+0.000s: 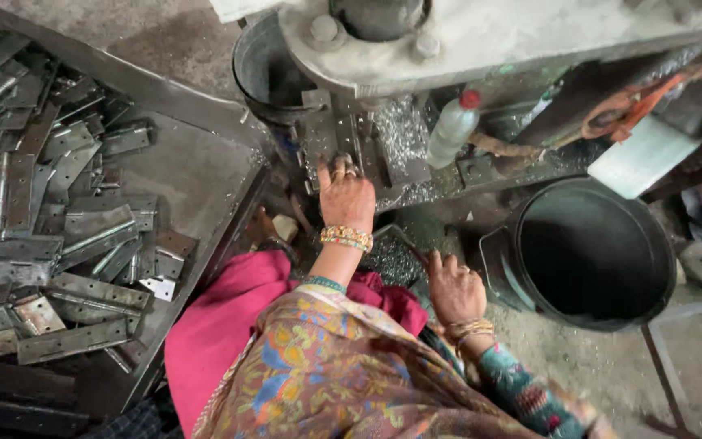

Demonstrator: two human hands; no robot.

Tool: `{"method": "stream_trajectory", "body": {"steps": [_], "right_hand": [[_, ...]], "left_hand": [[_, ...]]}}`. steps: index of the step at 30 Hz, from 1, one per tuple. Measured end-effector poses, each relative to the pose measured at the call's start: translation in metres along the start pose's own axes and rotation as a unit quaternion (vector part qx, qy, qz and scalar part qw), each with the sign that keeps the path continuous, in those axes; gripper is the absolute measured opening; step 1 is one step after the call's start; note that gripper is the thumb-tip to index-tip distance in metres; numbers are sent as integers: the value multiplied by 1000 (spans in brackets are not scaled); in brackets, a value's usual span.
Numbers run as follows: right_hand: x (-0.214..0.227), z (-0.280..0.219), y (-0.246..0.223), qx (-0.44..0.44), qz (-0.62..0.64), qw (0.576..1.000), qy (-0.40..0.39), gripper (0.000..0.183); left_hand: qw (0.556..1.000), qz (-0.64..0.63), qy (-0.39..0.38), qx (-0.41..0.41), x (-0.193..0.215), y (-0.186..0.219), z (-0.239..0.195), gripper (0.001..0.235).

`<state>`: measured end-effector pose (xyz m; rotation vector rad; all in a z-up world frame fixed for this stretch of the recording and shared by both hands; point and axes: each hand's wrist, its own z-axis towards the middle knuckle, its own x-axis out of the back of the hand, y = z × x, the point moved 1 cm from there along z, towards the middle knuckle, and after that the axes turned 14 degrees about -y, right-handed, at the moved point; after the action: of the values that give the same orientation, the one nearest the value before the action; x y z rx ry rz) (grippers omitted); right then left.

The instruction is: The person picks up metal hinges from a metal container, places them into a pressing machine, and uses the machine to press each item.

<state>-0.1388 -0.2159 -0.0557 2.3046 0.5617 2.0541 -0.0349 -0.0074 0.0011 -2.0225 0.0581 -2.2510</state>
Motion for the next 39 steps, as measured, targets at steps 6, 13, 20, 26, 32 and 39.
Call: {"method": "stream_trajectory", "body": {"steps": [6,13,20,26,32,39], "right_hand": [[43,24,3,19,40,997,-58,32],[38,5,5,49,-30,998,-15,52],[23,12,-4,5,30,998,-48,41],[-1,5,2,24,-8,1000,-12,47],[47,15,0,23,40,996,-71,36],[48,15,5,61,2,997,47,36]], "left_hand": [[1000,-14,27,0,-4,-2,13,37],[1000,-27,3,13,-3,-2,37,32],[998,-51,-4,21,-12,-6,33,32],[998,-66,8,14,-6,-6,28,30],[1000,18,-14,16,7,-10,51,30],[999,26,-26,25,-12,-17,82,30]]}}
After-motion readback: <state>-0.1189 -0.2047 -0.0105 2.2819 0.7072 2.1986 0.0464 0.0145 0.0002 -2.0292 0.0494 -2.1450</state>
